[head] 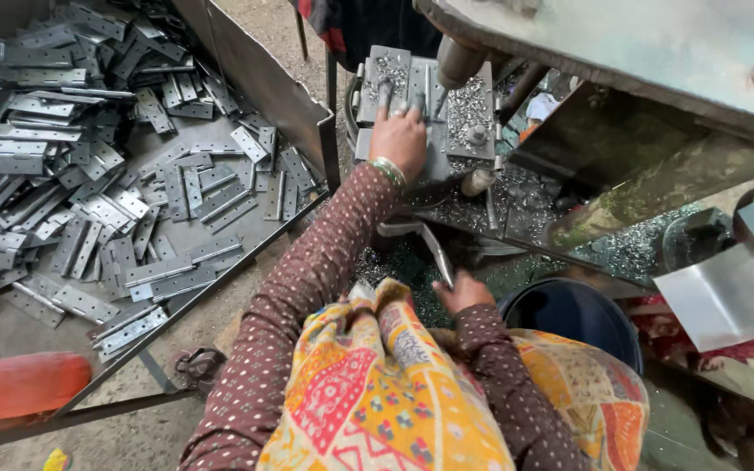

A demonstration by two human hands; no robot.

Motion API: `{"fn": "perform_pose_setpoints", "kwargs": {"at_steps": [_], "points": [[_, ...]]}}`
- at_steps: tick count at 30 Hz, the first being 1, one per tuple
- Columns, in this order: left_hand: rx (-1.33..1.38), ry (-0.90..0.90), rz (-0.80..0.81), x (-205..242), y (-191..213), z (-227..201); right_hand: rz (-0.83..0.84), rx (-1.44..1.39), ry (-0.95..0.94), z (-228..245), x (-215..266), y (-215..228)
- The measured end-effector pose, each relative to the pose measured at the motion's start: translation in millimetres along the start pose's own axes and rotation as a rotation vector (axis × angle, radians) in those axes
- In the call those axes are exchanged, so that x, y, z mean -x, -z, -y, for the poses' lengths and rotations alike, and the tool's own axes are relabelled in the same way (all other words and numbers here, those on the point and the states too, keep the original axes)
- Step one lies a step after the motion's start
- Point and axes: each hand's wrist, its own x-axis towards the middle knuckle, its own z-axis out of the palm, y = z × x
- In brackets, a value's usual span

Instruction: The person sits on the floor and repeatedly picks up metal brackets from a bin, places them under a drill press, and operates the machine to drill holes. They then remove the processed brackets and place them back into the bin.

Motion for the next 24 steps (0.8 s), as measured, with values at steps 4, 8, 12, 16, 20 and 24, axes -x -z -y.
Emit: {"fn": "perform_pose_setpoints", "kwargs": {"at_steps": [4,8,12,16,20,24], "points": [[-0.058,-0.041,0.037,65.3,29.1,-31.8,0.053,0.013,-0.071,35.3,26.5,62.9],[-0.032,0.000,-0.303,130.1,28.7,-50.0,0.031,0.012,-0.068,54.6,39.9,84.1],[0.116,-0.157,-0.496,129.4,17.2,-33.8,-0.016,0.014,-0.016,46.7,40.6,76.2],[0.456,-0.024,-0.421,92.2,20.1,-20.8,0.034,0.020,-0.030,42.5,29.4,71.1],[0.069,-0.133,-0.510,65.5,14.2,-28.2,0.032,0.046,-0.042,39.9,32.7,66.4],[-0.120,-0.013,-0.222,52.6,9.0,-16.9,0.006,-0.024,-0.020,44.3,38.5,74.4]]}}
